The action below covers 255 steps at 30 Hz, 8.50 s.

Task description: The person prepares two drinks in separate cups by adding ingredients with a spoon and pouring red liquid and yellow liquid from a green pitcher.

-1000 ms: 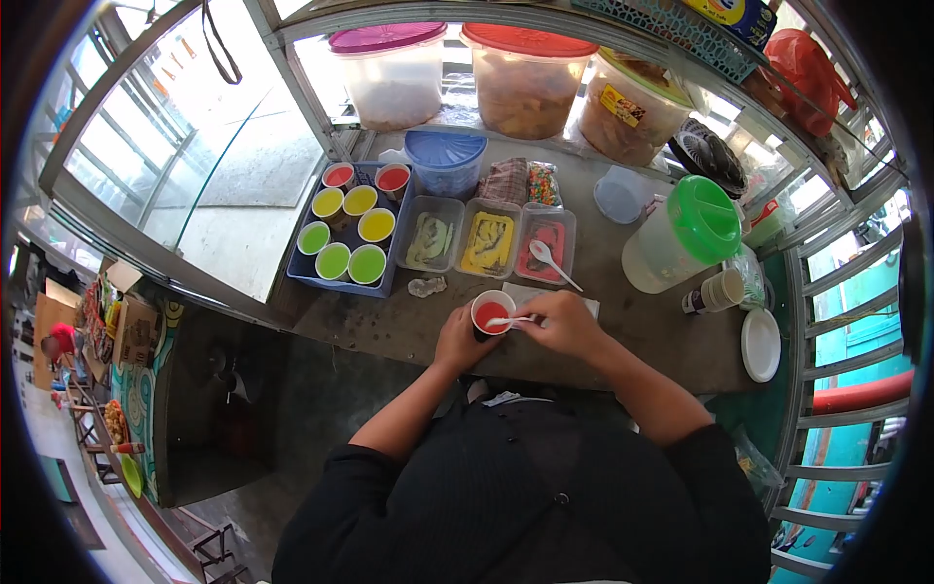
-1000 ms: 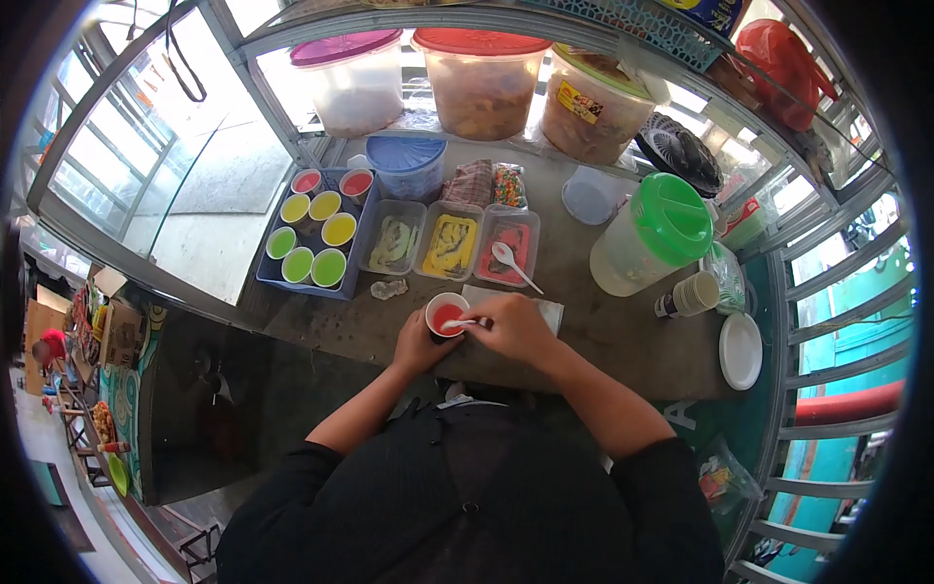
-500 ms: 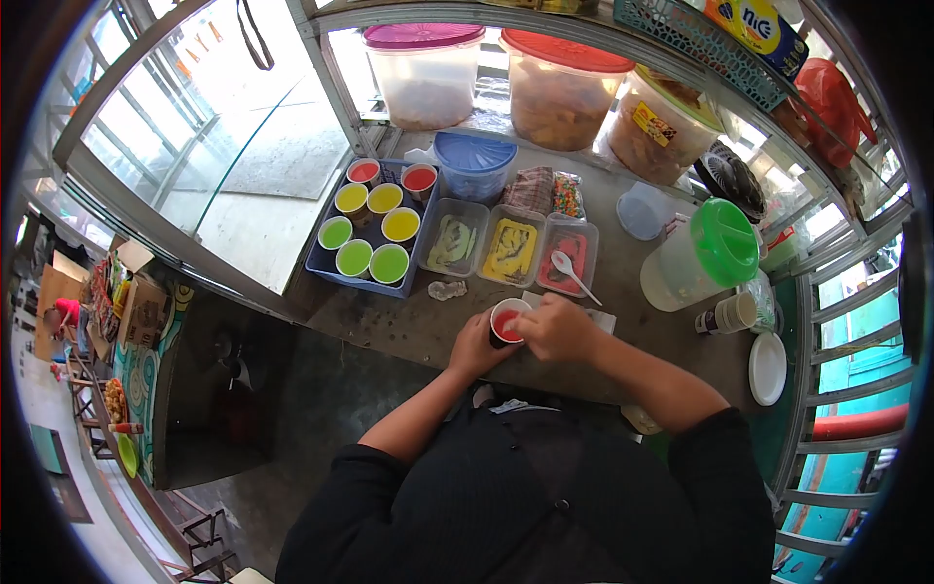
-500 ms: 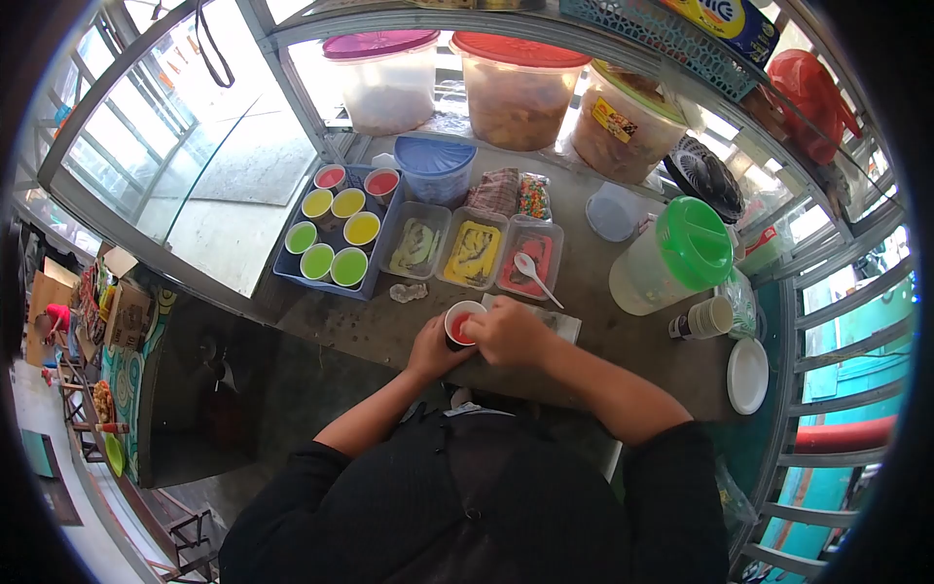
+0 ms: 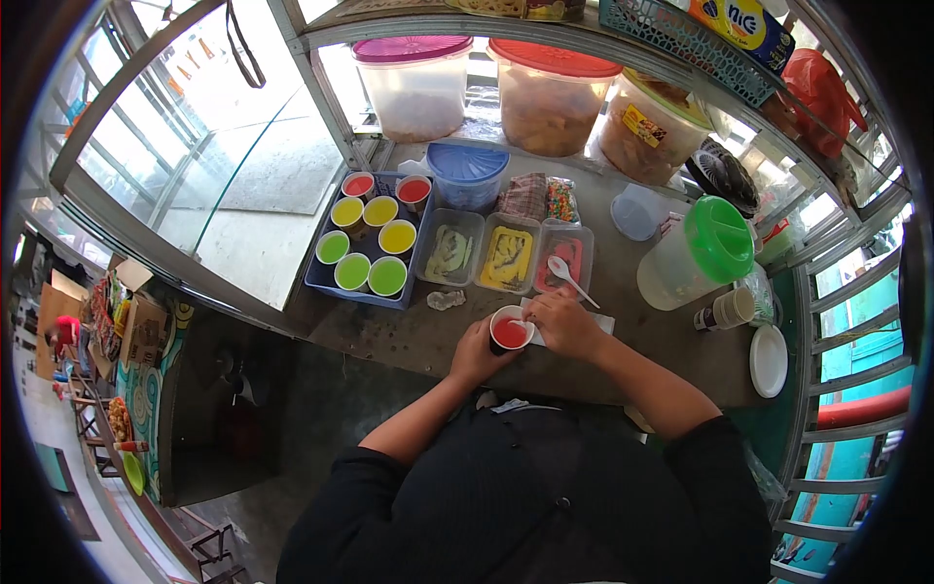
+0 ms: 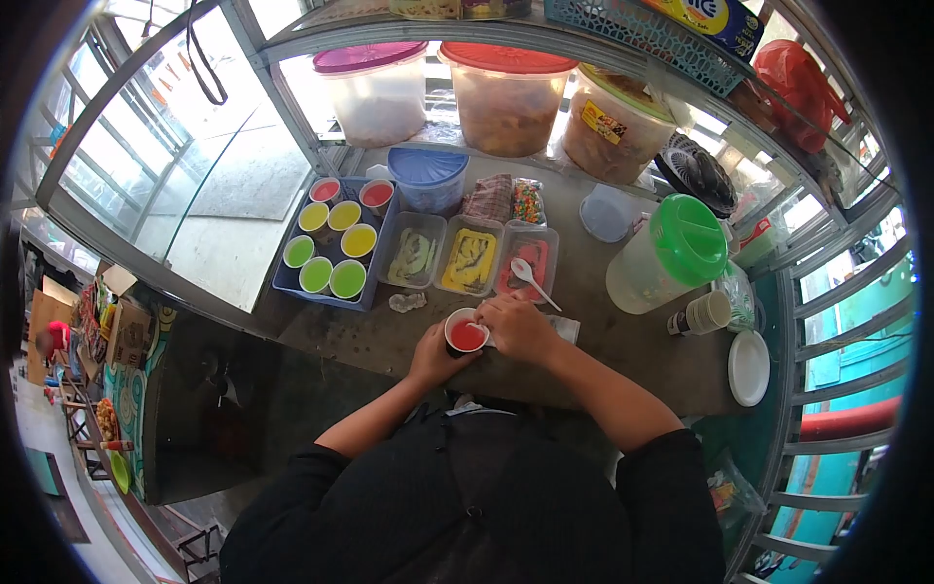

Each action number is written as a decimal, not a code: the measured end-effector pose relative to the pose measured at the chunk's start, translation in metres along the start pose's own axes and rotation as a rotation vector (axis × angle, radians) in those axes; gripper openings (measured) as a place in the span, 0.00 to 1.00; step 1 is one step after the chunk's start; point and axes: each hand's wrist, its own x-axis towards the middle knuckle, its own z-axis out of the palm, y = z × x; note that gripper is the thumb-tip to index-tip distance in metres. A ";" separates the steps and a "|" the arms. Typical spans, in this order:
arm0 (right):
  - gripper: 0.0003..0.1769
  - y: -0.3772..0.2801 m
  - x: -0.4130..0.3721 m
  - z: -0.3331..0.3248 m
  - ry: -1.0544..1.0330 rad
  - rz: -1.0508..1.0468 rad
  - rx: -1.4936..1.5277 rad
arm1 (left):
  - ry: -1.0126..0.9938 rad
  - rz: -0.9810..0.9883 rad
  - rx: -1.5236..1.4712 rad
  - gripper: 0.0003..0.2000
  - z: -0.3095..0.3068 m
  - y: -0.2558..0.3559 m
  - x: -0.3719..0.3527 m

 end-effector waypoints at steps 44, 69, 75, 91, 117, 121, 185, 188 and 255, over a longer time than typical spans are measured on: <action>0.08 -0.021 0.040 -0.027 -0.322 0.062 -0.110 | -0.038 0.007 0.010 0.38 0.002 -0.010 0.000; 0.08 0.005 0.018 -0.011 -0.138 0.251 0.137 | -0.038 0.026 0.007 0.38 0.002 -0.009 0.001; 0.09 -0.007 0.026 -0.001 -0.108 0.200 0.185 | -0.049 0.021 0.018 0.39 0.002 -0.013 0.002; 0.12 -0.018 0.019 0.002 -0.145 0.127 0.004 | -0.062 0.039 -0.004 0.40 0.001 -0.013 0.000; 0.09 -0.021 0.005 0.001 0.021 0.247 0.333 | -0.105 0.012 -0.022 0.39 -0.001 -0.016 0.001; 0.11 -0.018 0.010 0.006 0.035 0.160 0.300 | -0.108 -0.002 -0.023 0.39 -0.002 -0.013 0.002; 0.08 -0.020 0.033 -0.010 -0.051 0.129 0.045 | -0.137 -0.018 0.007 0.40 -0.003 -0.013 0.002; 0.08 -0.018 0.034 -0.009 -0.123 0.247 0.031 | -0.120 0.001 -0.016 0.40 -0.001 -0.015 0.002; 0.13 0.000 0.004 -0.009 -0.100 -0.122 0.122 | 0.304 -0.145 -0.379 0.41 0.046 0.039 -0.011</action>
